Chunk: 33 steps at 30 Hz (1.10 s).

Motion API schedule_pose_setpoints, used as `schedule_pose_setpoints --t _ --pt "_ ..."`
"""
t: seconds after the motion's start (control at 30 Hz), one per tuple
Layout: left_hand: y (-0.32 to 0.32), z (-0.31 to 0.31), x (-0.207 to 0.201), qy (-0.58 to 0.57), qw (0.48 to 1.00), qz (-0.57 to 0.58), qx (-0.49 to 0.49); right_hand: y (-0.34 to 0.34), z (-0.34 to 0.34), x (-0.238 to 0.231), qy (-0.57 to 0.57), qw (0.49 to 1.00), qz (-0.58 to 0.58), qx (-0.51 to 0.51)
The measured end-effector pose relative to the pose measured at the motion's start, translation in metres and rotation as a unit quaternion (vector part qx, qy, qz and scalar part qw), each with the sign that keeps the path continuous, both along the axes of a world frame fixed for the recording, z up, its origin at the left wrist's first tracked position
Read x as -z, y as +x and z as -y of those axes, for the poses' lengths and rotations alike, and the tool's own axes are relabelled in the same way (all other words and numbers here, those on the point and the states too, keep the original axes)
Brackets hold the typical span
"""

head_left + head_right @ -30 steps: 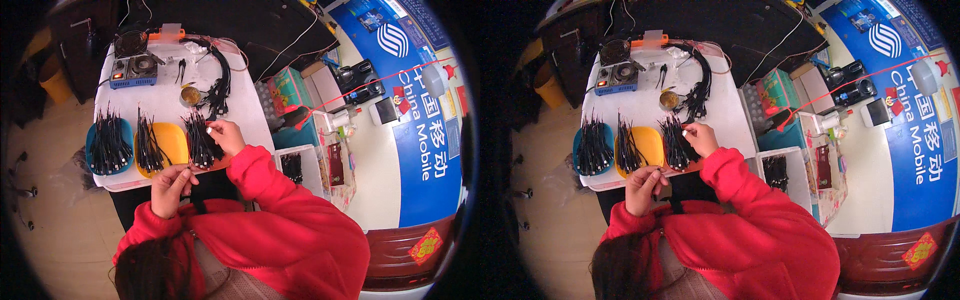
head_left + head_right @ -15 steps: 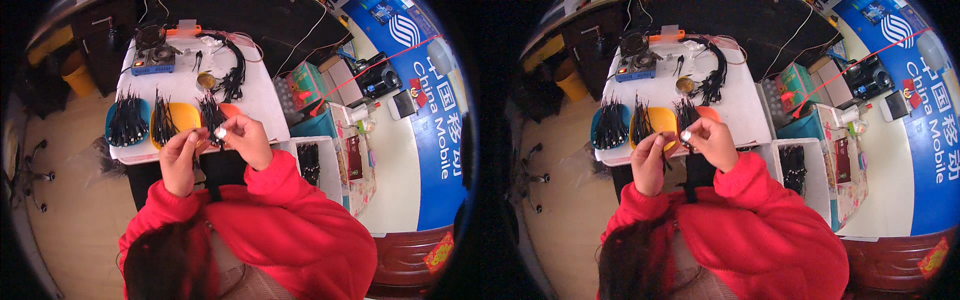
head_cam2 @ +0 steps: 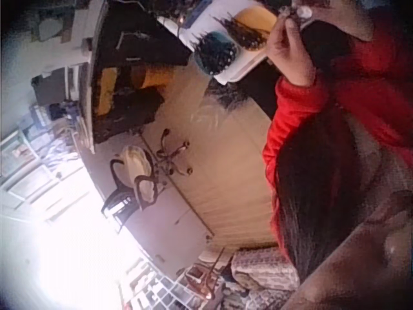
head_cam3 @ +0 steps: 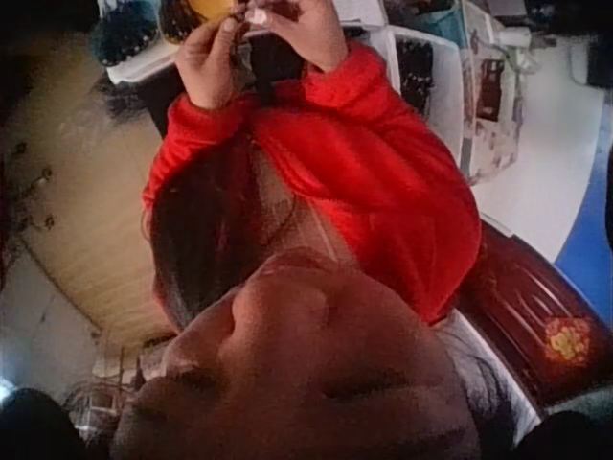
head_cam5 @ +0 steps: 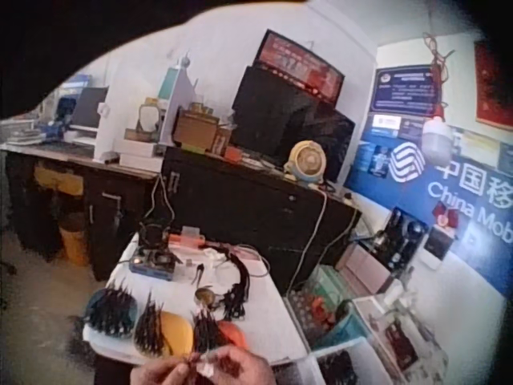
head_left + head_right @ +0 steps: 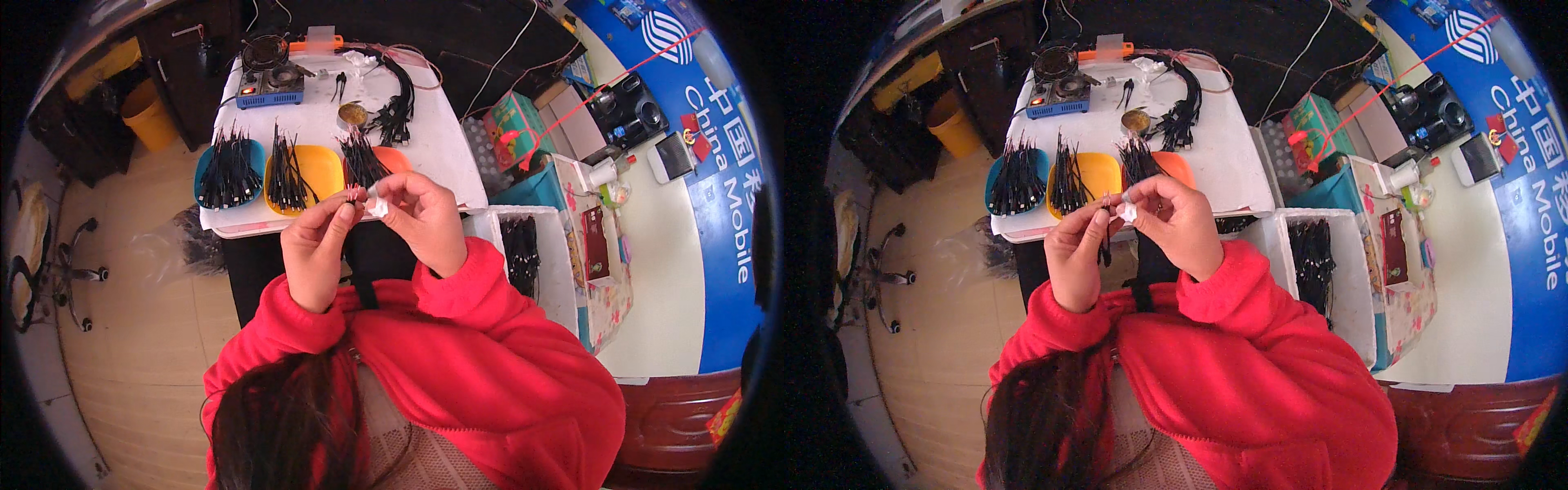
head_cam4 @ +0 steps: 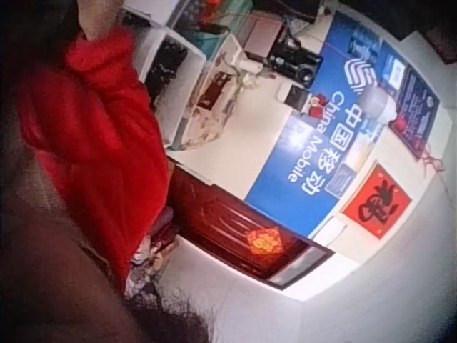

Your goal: The person repeatedly picks up small black wires, applies solder to their ends using a soldering iron, and places the finished wires into a container. The process is repeated for multiple wires throughout the clip.

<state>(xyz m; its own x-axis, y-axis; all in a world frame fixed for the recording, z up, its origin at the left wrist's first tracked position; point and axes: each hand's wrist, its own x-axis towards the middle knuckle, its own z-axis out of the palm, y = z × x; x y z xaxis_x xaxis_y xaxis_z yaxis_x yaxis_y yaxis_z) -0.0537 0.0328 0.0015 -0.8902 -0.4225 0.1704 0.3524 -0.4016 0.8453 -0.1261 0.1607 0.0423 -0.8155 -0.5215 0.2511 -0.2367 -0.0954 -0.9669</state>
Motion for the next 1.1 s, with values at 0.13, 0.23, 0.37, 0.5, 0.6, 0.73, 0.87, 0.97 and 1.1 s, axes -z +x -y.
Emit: schedule_pose_setpoints --t 0.13,0.23,0.37,0.5,0.6,0.73,0.87,0.97,1.1 --pt "0.005 -0.003 -0.002 -0.079 0.997 0.009 -0.019 0.0 0.002 -0.002 0.038 0.999 -0.03 -0.011" --pt "0.008 -0.002 -0.003 -0.053 0.998 0.025 0.015 0.001 0.003 0.0 0.01 0.999 -0.049 -0.002" --pt "0.006 0.0 -0.002 0.04 0.996 0.012 0.073 0.0 0.001 0.006 -0.043 0.994 0.094 -0.037" --pt "0.002 -0.003 0.002 0.11 0.99 -0.003 0.09 -0.002 0.001 0.016 -0.123 0.953 0.265 -0.08" --pt "0.001 -0.002 0.004 0.135 0.985 0.004 0.109 -0.006 0.003 0.022 -0.168 0.909 0.362 -0.123" --pt "-0.002 0.01 0.01 0.175 0.953 0.038 0.243 -0.016 -0.001 0.026 -0.134 0.867 0.439 -0.195" --pt "-0.006 0.019 0.019 0.186 0.925 0.08 0.321 -0.029 -0.003 0.038 -0.137 0.808 0.505 -0.272" --pt "-0.013 0.021 0.026 0.14 0.929 0.11 0.325 -0.053 -0.009 0.054 -0.087 0.817 0.483 -0.303" --pt "-0.02 0.027 0.032 0.047 0.944 0.15 0.291 -0.162 -0.019 0.078 0.145 0.963 0.206 -0.097"
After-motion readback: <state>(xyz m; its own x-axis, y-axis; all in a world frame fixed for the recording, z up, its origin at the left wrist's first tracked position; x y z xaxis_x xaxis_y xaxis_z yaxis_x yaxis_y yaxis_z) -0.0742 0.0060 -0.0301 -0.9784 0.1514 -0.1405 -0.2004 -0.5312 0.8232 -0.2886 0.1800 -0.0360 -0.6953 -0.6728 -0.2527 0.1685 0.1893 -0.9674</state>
